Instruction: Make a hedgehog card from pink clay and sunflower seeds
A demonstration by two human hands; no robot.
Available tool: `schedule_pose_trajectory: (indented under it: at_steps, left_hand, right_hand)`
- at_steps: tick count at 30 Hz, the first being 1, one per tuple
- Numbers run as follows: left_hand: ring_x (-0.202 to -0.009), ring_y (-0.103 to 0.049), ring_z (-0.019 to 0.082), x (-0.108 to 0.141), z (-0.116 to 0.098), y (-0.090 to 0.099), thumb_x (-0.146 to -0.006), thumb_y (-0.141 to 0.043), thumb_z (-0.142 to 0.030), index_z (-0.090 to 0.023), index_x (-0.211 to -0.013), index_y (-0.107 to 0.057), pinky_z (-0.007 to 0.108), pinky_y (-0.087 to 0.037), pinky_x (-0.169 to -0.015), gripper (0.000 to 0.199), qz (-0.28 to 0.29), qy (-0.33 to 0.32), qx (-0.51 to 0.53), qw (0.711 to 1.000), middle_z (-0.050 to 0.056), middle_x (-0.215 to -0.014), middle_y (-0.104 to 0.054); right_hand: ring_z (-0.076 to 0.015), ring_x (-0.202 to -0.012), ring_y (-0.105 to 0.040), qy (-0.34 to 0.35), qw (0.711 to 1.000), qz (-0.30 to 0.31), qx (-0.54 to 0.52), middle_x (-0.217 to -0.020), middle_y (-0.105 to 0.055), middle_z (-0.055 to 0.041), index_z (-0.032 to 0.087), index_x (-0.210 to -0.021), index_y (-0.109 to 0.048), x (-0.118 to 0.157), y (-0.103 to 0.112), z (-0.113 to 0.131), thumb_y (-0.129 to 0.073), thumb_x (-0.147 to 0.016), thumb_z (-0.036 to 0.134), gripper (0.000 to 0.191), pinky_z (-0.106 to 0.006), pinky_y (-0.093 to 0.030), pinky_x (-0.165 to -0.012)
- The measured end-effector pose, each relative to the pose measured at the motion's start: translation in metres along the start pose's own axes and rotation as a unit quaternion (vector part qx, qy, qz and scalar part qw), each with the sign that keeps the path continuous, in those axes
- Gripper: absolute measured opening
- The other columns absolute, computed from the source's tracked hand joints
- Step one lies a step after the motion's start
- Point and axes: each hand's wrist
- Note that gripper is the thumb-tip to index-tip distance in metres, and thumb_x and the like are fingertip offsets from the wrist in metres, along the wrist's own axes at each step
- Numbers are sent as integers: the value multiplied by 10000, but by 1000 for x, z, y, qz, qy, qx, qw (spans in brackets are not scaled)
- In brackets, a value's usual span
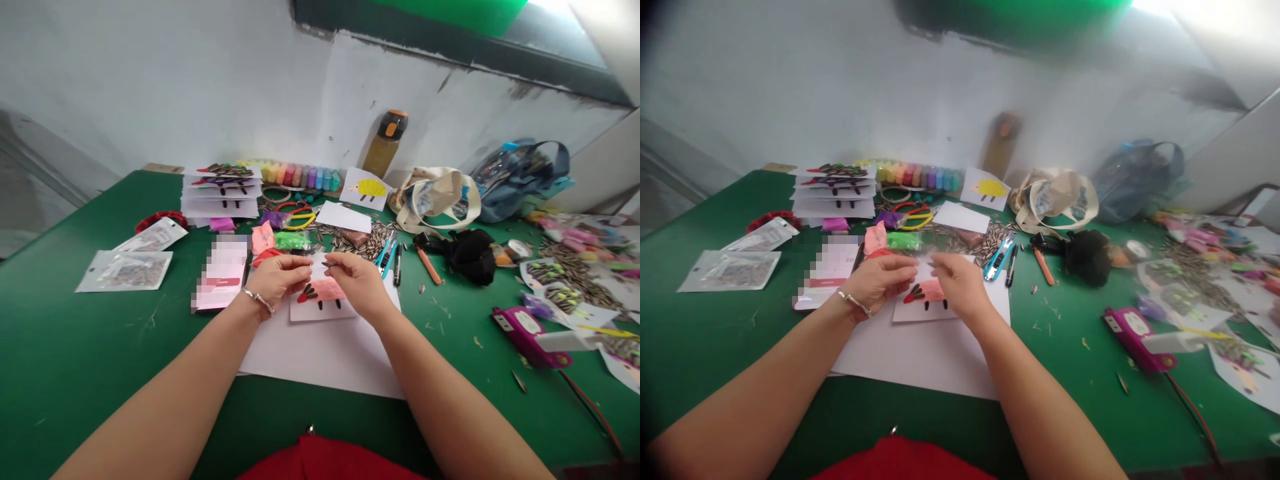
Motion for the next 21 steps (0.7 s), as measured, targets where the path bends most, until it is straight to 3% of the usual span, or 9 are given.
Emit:
schedule_pose_trajectory:
  at_steps: [5,10,17,21]
  left_hand:
    - [-540,-534,92,-3,2,6,-631,-757,-324,-112,-875,-710,224,-432,-518,327,-24,-61,-132,989,-2,-619,-613]
    - [-526,-541,106,-4,1,7,-713,-661,-332,-125,-854,-718,231,-432,-529,257,-22,-99,-252,962,-10,-563,-595]
    - [-605,-616,139,-7,5,8,-734,-630,-332,-129,-862,-689,248,-480,-570,247,-7,-99,-271,957,32,-693,-661]
    - [-577,-599,134,-8,4,9,-738,-615,-335,-142,-803,-680,240,-466,-545,214,4,-108,-293,950,21,-655,-647]
  right_hand:
    - [-147,-791,-630,24,994,48,98,-859,-704,0,231,-885,-694,5,-5,-3,-494,-829,209,208,-256,-451,-717]
    - [-117,-591,-531,19,984,106,139,-612,-609,34,213,-729,-663,1,-6,2,-518,-827,262,182,-221,-370,-576]
    - [-120,-628,-560,4,987,98,126,-687,-658,27,224,-911,-682,1,-6,-1,-505,-827,220,196,-214,-383,-599]
    - [-128,-668,-569,36,979,115,166,-736,-671,15,224,-854,-679,1,-6,0,-498,-841,217,182,-222,-383,-616]
Point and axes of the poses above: each hand's wrist, its own x-axis away from the middle knuckle, its own y-axis out of the back of the hand, z = x × y
